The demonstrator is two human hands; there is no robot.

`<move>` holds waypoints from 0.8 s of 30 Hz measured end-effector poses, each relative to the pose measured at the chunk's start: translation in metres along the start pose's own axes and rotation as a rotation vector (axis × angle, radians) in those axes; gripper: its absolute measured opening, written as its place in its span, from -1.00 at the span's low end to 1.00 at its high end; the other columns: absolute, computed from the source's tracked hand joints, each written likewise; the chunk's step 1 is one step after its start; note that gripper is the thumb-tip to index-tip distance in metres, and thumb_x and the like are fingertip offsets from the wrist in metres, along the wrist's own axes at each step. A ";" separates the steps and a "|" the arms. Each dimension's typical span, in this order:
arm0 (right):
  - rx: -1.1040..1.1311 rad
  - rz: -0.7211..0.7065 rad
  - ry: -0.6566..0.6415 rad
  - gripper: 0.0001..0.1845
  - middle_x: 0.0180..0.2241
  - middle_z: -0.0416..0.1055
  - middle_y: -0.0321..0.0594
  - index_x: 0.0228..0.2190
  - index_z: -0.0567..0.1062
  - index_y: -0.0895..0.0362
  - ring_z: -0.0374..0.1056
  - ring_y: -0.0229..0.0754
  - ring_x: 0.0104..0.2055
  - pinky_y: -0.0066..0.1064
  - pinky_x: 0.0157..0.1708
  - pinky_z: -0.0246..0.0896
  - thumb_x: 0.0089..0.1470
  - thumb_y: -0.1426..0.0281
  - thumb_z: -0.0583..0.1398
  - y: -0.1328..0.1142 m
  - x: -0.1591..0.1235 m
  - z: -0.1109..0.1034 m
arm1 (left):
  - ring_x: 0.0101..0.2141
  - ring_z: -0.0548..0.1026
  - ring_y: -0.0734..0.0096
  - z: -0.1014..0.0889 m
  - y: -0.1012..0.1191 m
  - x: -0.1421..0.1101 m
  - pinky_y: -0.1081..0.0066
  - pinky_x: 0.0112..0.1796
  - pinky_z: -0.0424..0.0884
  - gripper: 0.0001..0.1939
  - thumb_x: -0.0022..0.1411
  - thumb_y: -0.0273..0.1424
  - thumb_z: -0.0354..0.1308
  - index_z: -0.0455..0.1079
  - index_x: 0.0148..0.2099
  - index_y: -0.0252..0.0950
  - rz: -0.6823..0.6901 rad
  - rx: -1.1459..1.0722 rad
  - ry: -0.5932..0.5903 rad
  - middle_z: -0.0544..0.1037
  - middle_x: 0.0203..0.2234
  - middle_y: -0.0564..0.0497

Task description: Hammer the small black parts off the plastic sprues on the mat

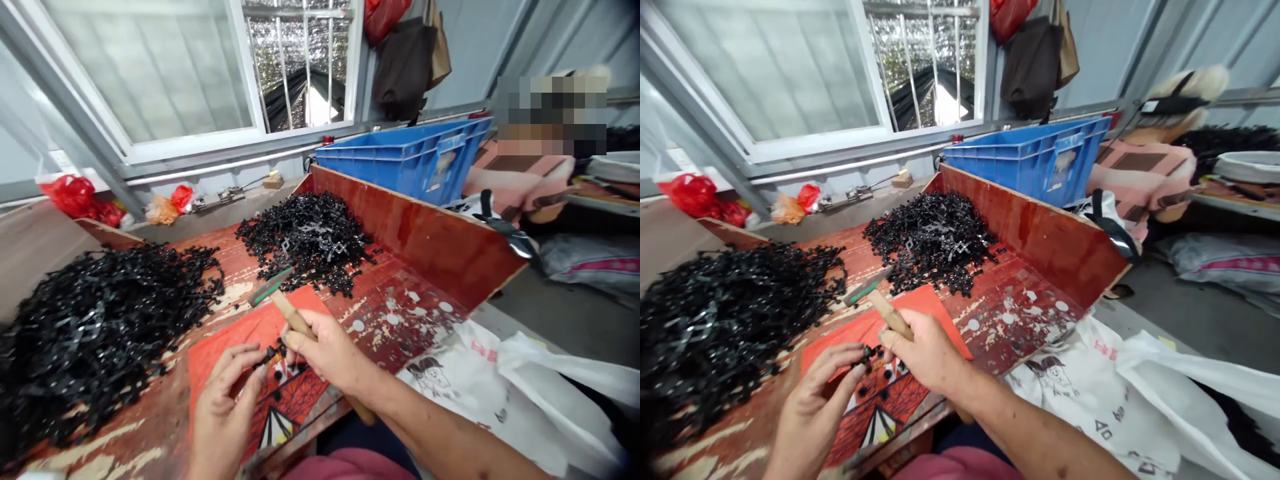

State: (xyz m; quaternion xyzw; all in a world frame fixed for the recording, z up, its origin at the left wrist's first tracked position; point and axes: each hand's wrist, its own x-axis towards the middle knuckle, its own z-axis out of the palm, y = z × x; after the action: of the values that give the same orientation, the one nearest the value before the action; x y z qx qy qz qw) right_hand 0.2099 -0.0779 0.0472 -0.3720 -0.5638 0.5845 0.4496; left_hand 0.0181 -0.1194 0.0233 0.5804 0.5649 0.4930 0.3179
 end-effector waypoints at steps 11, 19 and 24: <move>0.263 0.199 -0.043 -0.64 -0.54 0.49 -0.32 -0.31 0.35 0.12 -0.04 -0.48 -0.78 -0.59 -0.79 -0.14 0.01 0.16 0.31 0.017 -0.044 0.038 | -0.21 0.58 0.22 -0.020 0.002 -0.061 0.23 -0.14 0.52 -0.65 0.07 -0.25 0.40 0.52 -0.10 -0.25 -0.643 -0.967 0.056 0.59 -0.15 -0.10; 0.283 0.244 -0.164 -0.57 -0.62 0.40 -0.41 -0.32 0.33 0.11 -0.03 -0.47 -0.79 -0.61 -0.80 -0.12 0.03 0.06 0.31 0.034 -0.048 0.042 | -0.21 0.49 0.28 -0.009 0.031 -0.062 0.27 -0.16 0.47 -0.76 0.20 -0.19 0.29 0.47 -0.34 -0.27 -0.484 -1.060 -0.068 0.51 -0.23 -0.03; 0.138 0.249 -0.218 -0.71 -0.58 0.35 -0.46 -0.28 0.38 0.11 0.02 -0.45 -0.74 -0.58 -0.75 -0.08 0.07 0.19 0.29 0.039 -0.051 0.036 | 0.00 0.45 0.04 -0.022 0.039 -0.070 0.04 0.00 0.43 -0.74 0.19 -0.20 0.30 0.46 -0.37 -0.30 -0.577 -0.959 -0.174 0.51 -0.09 -0.13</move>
State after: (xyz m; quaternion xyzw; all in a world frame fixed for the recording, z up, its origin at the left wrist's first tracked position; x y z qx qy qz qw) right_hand 0.1884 -0.1365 0.0083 -0.3419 -0.5173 0.7097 0.3344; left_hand 0.0193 -0.1973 0.0510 0.2320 0.3852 0.5378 0.7132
